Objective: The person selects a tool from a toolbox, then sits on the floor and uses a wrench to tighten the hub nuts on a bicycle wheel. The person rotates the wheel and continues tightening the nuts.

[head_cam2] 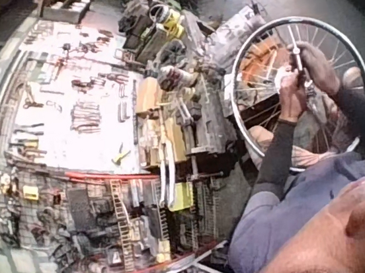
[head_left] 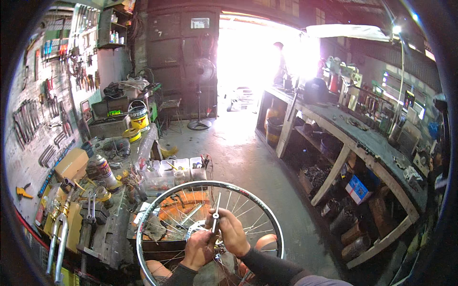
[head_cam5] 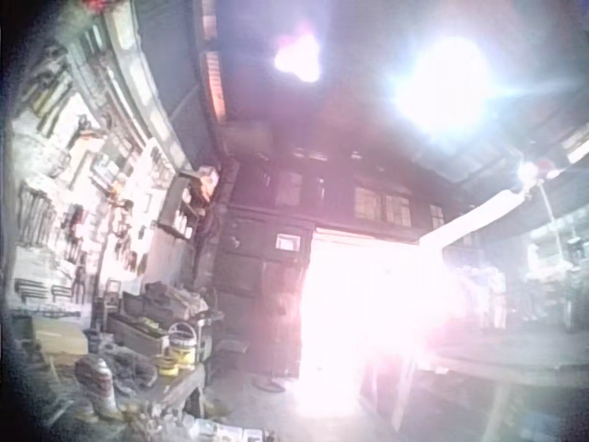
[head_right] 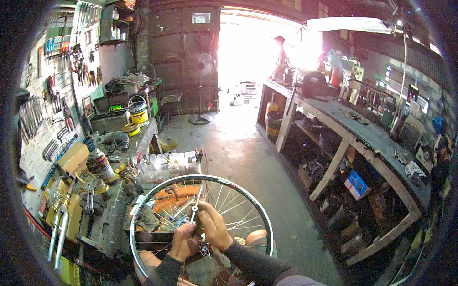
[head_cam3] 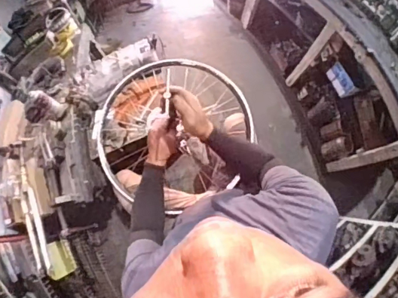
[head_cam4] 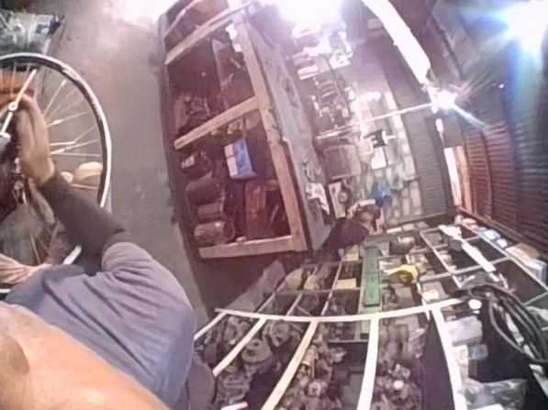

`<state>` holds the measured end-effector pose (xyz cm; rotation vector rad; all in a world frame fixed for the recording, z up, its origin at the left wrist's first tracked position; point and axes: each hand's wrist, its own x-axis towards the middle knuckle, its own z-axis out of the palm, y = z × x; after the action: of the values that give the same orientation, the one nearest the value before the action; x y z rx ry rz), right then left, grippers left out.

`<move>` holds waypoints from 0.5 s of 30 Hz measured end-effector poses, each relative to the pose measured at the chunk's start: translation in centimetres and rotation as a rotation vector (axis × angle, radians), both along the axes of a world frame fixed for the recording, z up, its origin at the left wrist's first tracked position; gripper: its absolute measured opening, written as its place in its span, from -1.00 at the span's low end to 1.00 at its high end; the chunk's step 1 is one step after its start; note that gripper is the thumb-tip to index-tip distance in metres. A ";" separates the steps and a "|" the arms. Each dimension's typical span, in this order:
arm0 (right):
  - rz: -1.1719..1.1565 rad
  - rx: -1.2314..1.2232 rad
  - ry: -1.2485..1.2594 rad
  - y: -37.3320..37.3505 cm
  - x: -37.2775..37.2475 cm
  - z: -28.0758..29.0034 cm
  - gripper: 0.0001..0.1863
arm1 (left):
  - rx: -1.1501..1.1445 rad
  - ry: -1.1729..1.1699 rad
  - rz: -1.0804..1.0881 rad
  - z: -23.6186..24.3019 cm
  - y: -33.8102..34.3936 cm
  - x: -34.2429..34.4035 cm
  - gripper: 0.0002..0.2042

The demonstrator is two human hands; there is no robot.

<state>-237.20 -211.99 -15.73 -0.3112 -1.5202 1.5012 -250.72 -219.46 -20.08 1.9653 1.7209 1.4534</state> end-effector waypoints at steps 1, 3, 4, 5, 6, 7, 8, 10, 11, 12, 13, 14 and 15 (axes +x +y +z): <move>-0.099 0.116 0.034 -0.8 0.3 -0.6 -0.48 | 0.047 -0.007 -0.014 -0.5 0.4 -0.1 -0.92; -0.168 0.149 -0.044 -1.9 0.4 -0.5 -0.48 | 0.111 -0.010 -0.043 -0.6 0.4 -0.3 -0.93; -0.173 0.131 -0.045 -1.9 0.2 -0.4 -0.49 | 0.078 -0.082 -0.058 -0.6 0.4 -0.1 -0.92; -0.179 0.107 -0.038 -2.1 -0.1 -0.2 -0.50 | 0.070 -0.072 -0.037 -0.6 0.3 -0.2 -0.91; -0.190 0.042 0.023 -2.1 -0.7 0.3 -0.61 | 0.064 -0.063 -0.018 -0.7 0.3 -0.2 -0.91; -0.161 0.118 -0.068 -1.7 -0.6 0.6 -0.62 | 0.058 -0.054 -0.001 -0.8 0.2 -0.2 -0.90; -0.122 0.196 -0.156 -0.7 -0.5 0.8 -0.63 | 0.037 -0.020 0.037 -0.8 -0.2 -0.3 -0.85; 0.219 0.253 -0.217 2.3 -0.2 3.1 -0.63 | 0.025 -0.063 0.070 0.2 -0.3 0.3 -0.82; 0.477 0.279 -0.225 5.1 0.0 1.6 -0.56 | 0.028 -0.088 0.072 1.0 0.0 1.0 -0.80; 0.559 0.185 -0.184 5.4 0.0 2.0 -0.53 | 0.011 -0.076 0.040 1.5 -0.1 0.9 -0.78; 0.643 0.088 -0.143 5.5 0.0 2.4 -0.50 | -0.016 -0.029 0.029 1.1 0.0 0.6 -0.79; 0.572 0.074 -0.154 5.2 -0.2 2.3 -0.42 | -0.038 0.020 0.027 0.3 0.1 0.0 -0.80; 0.532 -0.003 -0.112 4.9 0.0 2.0 -0.47 | -0.060 0.063 0.017 -0.6 0.4 -0.3 -0.81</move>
<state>-237.25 -207.08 -13.70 0.0167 -1.7793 1.9198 -250.97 -219.10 -20.68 1.9914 1.7893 1.3422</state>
